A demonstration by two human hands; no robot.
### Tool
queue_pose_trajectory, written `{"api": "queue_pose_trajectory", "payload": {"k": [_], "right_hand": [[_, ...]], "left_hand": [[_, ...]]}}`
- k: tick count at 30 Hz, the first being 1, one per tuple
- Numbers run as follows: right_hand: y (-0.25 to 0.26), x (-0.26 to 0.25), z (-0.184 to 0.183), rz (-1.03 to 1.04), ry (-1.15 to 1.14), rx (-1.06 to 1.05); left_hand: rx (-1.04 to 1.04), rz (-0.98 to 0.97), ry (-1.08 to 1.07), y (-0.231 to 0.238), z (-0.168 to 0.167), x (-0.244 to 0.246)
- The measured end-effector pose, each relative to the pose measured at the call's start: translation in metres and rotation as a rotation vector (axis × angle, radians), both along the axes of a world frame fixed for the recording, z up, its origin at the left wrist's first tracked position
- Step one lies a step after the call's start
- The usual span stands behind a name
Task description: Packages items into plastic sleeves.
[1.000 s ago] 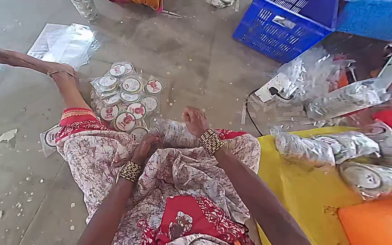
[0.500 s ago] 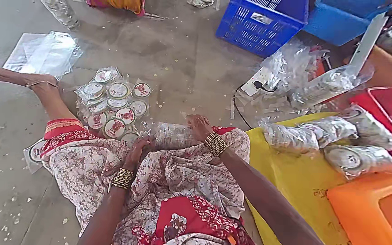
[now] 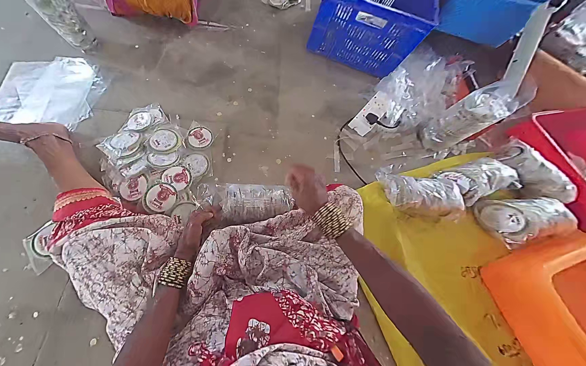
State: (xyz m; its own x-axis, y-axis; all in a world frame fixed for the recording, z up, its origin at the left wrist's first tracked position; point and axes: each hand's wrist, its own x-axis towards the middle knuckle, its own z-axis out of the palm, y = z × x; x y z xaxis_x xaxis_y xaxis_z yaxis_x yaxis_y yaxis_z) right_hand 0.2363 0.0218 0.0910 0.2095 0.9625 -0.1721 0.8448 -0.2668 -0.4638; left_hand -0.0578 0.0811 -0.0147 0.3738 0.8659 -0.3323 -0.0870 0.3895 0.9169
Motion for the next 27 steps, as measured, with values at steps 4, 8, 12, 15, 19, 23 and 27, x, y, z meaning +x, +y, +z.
{"api": "queue_pose_trajectory", "payload": {"k": [4, 8, 12, 15, 19, 23, 27], "right_hand": [[0.004, 0.017, -0.011, -0.023, 0.096, -0.089], [0.029, 0.056, -0.036, -0.398, 0.195, 0.103], [0.044, 0.068, -0.047, -0.494, 0.248, -0.166], [0.059, 0.088, -0.086, -0.562, 0.242, -0.207], [0.057, 0.095, -0.104, -0.561, 0.302, -0.171], [0.053, 0.08, -0.075, -0.484, 0.22, -0.174], [0.046, 0.057, -0.052, -0.413, 0.26, 0.082]], "left_hand": [[-0.037, 0.033, -0.004, -0.001, 0.006, 0.004], [-0.028, 0.043, 0.043, -0.003, 0.005, 0.002], [0.134, -0.011, 0.215, -0.004, 0.013, 0.006], [0.249, 0.112, 0.289, 0.001, 0.029, 0.022], [0.43, 0.144, 0.294, 0.023, 0.08, 0.048], [0.866, -0.112, 0.493, 0.022, 0.128, 0.061], [1.163, -0.501, 0.662, 0.001, 0.138, 0.058]]}}
